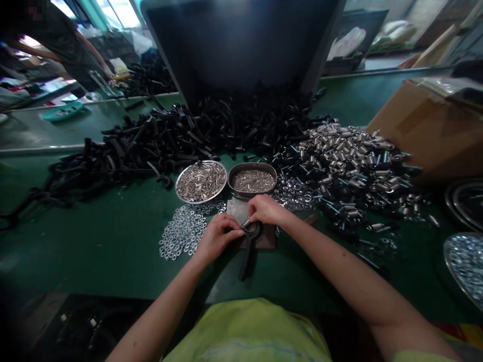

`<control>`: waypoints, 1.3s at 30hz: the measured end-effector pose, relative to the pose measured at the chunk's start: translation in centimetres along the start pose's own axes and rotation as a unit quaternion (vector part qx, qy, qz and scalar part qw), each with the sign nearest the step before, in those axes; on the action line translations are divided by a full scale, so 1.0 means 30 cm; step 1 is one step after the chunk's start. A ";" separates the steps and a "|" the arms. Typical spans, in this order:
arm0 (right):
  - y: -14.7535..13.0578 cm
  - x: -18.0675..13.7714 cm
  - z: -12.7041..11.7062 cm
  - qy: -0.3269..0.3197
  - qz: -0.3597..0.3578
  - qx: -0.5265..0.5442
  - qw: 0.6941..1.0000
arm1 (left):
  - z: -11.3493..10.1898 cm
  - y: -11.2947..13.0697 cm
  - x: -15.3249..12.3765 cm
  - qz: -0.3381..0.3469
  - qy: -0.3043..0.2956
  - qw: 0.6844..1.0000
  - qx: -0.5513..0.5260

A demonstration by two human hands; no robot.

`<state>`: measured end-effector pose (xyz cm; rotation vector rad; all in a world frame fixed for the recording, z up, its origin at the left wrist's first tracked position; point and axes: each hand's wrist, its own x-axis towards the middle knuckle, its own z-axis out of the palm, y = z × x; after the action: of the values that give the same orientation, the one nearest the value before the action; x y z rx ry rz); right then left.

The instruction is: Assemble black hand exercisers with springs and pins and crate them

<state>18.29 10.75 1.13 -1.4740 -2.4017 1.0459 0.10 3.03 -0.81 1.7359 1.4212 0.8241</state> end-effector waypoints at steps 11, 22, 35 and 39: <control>0.143 -0.336 0.017 0.172 0.077 -0.069 0.980 | 0.035 -0.008 0.033 0.038 -0.065 0.996 0.037; 0.259 -0.621 0.124 0.253 0.287 -0.097 0.919 | 0.048 -0.039 0.068 -0.053 -0.095 0.994 0.007; -0.014 -0.365 0.057 0.203 0.003 -0.003 0.979 | 0.051 -0.046 0.071 -0.069 -0.091 0.993 0.002; -0.044 -0.384 0.028 0.274 -0.018 -0.002 0.962 | 0.053 -0.052 0.073 -0.067 -0.096 0.993 0.001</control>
<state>22.86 0.44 3.99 -1.4712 -2.0225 0.5260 1.05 5.14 -2.93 1.6528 1.3912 0.5680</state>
